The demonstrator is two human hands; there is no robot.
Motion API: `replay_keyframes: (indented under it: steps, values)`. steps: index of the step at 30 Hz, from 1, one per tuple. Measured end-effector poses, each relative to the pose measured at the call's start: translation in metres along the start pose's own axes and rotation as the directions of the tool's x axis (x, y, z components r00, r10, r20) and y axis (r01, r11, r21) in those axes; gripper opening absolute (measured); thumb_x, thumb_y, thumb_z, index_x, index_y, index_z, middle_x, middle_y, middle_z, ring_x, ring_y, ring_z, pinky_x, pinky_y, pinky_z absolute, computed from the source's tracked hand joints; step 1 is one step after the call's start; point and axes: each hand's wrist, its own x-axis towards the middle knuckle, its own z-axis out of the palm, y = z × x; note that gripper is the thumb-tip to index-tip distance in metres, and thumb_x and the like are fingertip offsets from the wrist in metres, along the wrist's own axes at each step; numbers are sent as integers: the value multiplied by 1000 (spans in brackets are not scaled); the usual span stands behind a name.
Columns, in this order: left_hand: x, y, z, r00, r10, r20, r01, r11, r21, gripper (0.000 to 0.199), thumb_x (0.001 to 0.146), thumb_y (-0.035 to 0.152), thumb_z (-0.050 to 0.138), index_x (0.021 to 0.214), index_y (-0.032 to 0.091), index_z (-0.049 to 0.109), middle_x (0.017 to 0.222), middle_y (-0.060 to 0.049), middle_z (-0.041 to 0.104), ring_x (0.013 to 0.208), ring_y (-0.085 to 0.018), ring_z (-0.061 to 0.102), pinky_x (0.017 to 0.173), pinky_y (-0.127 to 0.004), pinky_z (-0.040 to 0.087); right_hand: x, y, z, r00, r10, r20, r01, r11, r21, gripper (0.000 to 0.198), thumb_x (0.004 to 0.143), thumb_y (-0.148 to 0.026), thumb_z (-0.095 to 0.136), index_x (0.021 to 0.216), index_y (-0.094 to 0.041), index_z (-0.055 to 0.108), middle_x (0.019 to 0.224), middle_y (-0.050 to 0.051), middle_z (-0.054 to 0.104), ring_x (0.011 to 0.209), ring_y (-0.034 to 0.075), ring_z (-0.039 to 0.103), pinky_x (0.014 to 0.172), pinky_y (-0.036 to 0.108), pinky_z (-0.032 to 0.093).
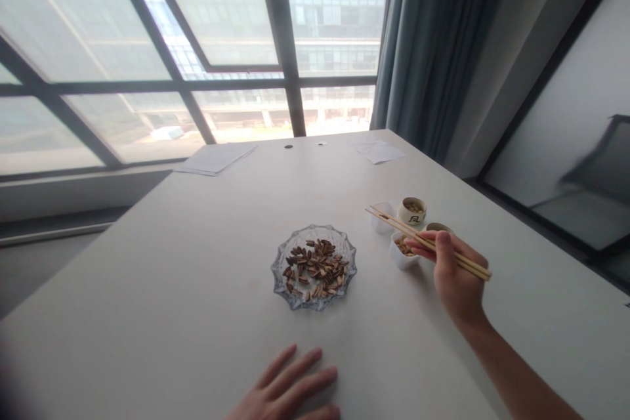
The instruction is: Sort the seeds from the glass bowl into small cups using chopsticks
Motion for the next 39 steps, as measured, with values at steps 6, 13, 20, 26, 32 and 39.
replay_keyframes:
  steps: [6,13,20,26,32,39]
  values:
    - [0,1,0,1000,1,18,-1,1000,7,46,101,39,78,146,39,65,160,5,56,150,-24,50,130,-49,30,-24,-11,12,983,-3,182,0,1000,14,41,100,-53,70,91,-15,82,79,12,83,69,27,83,62,31,71]
    - [1,1,-2,1000,1,17,-1,1000,10,44,103,39,76,145,40,65,160,4,56,149,-25,52,129,-49,34,-50,-12,22,889,19,457,-49,997,53,42,105,-52,62,91,-18,82,77,11,83,66,27,83,55,30,69]
    - [1,1,-1,1000,-5,26,5,1000,5,45,103,38,76,147,39,65,161,4,56,148,-26,53,128,-50,35,-60,-4,30,856,43,515,-86,995,59,39,106,-49,61,92,-20,84,82,10,84,71,25,84,56,28,68]
    - [3,0,-3,999,-3,38,4,1000,-5,47,101,39,78,146,39,65,160,4,57,148,-26,54,126,-51,38,-66,-3,32,858,46,511,-74,997,35,38,106,-48,61,94,-21,85,85,10,84,73,25,84,59,29,69]
    - [2,1,-2,1000,-3,18,3,1000,6,44,104,39,75,147,40,64,161,5,56,148,-25,54,127,-50,37,-65,-5,31,900,105,424,-111,994,-9,43,103,-54,63,90,-19,85,77,11,83,65,27,82,60,33,70]
    - [2,1,-4,999,2,37,-2,1000,8,47,101,39,78,146,40,66,160,4,56,148,-26,54,126,-51,37,-45,-13,22,963,35,268,-32,999,-14,48,102,-56,65,88,-15,84,73,12,82,62,27,82,60,33,70]
